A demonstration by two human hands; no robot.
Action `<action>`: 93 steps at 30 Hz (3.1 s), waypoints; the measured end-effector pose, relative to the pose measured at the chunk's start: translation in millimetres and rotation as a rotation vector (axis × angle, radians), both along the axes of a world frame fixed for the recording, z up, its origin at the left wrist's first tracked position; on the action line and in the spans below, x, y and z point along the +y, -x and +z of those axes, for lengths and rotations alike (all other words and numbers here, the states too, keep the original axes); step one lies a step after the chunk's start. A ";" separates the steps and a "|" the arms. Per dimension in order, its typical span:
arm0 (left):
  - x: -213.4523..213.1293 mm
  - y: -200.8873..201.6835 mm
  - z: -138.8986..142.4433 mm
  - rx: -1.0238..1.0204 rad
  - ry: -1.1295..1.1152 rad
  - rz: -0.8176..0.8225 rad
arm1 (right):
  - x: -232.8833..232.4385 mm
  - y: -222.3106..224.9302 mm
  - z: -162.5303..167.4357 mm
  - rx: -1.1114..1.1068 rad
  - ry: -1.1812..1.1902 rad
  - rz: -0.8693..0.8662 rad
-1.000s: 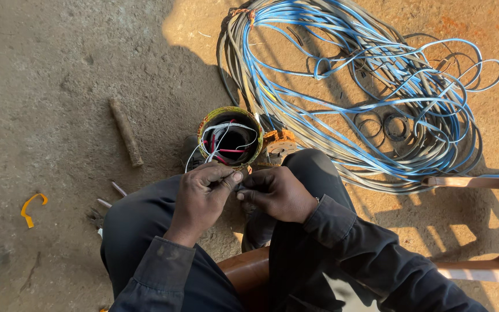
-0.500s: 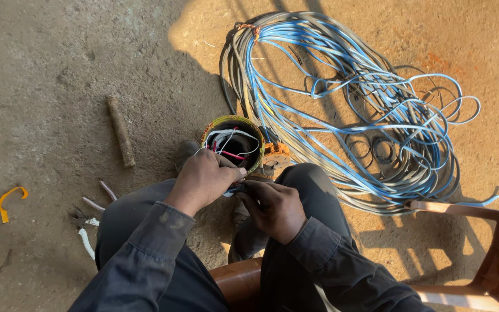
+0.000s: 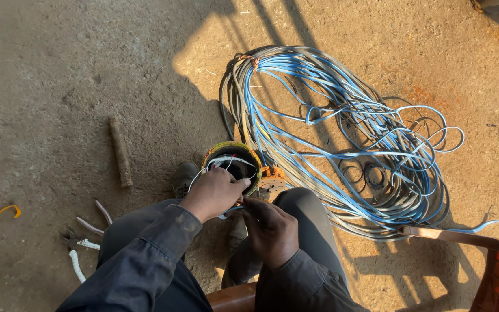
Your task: The person sits on a chair and wraps the stripped ends of electrical wires with white electrical tape, working on their lap. They pull tape from the roll, wind it around each wire end, and place the taped wires into a bucket holding other wires.
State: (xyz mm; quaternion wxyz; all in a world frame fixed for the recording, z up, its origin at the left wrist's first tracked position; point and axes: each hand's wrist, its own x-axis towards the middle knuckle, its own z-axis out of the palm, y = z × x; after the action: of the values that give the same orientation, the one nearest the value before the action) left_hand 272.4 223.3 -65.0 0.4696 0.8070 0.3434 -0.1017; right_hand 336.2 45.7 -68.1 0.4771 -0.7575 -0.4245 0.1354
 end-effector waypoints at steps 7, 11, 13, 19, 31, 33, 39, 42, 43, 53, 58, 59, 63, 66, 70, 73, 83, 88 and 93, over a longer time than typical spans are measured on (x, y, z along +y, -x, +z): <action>21.5 34.8 35.0 -0.034 0.116 -0.420 | -4.1 -12.8 10.7 0.192 -0.007 0.100; 19.4 38.6 37.3 -0.023 -0.041 -0.582 | -7.0 -10.6 16.9 0.195 -0.007 0.128; 11.7 39.5 34.9 -0.214 -0.196 -0.631 | -9.5 -9.1 20.1 0.205 0.048 0.074; 1.7 41.2 32.8 -0.188 -0.165 -0.620 | -10.9 -7.9 27.2 0.127 0.047 0.110; 18.8 44.9 45.6 -0.108 -0.093 -0.764 | -9.6 -6.5 21.9 0.709 0.277 0.329; 18.4 43.3 43.1 -0.174 -0.219 -0.821 | -9.1 -14.0 19.5 0.793 0.325 0.333; 10.1 51.6 31.6 -0.425 -0.384 -0.757 | -11.0 -40.8 7.7 0.990 0.472 0.380; -4.1 64.6 27.7 -0.601 -0.554 -0.502 | -12.0 -47.0 0.0 1.006 0.541 0.371; -12.6 69.4 25.9 -0.642 -0.667 -0.357 | -11.5 -47.8 -2.9 1.010 0.546 0.361; -126.2 75.4 -26.4 -0.634 0.802 0.803 | -11.3 -45.2 -19.5 1.147 0.318 0.371; -119.5 70.3 -24.3 -0.539 0.551 0.726 | -11.2 -43.5 -19.9 1.205 0.295 0.321; -115.7 70.2 -22.1 -0.514 0.543 0.703 | -10.8 -43.0 -19.6 1.186 0.301 0.315; -110.0 75.8 -17.6 -0.628 0.494 0.682 | -11.4 -42.5 -18.1 1.142 0.278 0.343; -114.1 81.9 -21.7 -0.681 0.344 0.707 | -13.3 -42.0 -18.2 1.121 0.232 0.363; -126.9 88.3 -26.3 -0.642 0.230 0.768 | -15.3 -38.3 -18.2 1.053 0.229 0.358; -135.6 93.6 -23.2 -0.612 0.113 0.775 | -15.1 -32.9 -15.9 0.916 0.214 0.310; -119.6 84.5 4.8 -0.783 -0.041 0.640 | -12.3 -28.6 -7.7 0.758 0.197 0.383; -90.9 70.6 21.7 -0.868 -0.574 0.358 | -9.7 -29.2 -4.3 0.772 0.245 0.374; -69.1 56.1 18.5 -0.765 -0.159 0.321 | -10.1 -30.5 -2.2 0.701 0.271 0.393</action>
State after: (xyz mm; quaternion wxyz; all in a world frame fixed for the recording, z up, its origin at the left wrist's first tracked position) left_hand 216.2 154.2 -46.5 0.5093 0.7567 0.2722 0.3064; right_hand 366.7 35.6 -70.3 0.4539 -0.6262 -0.3511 0.5278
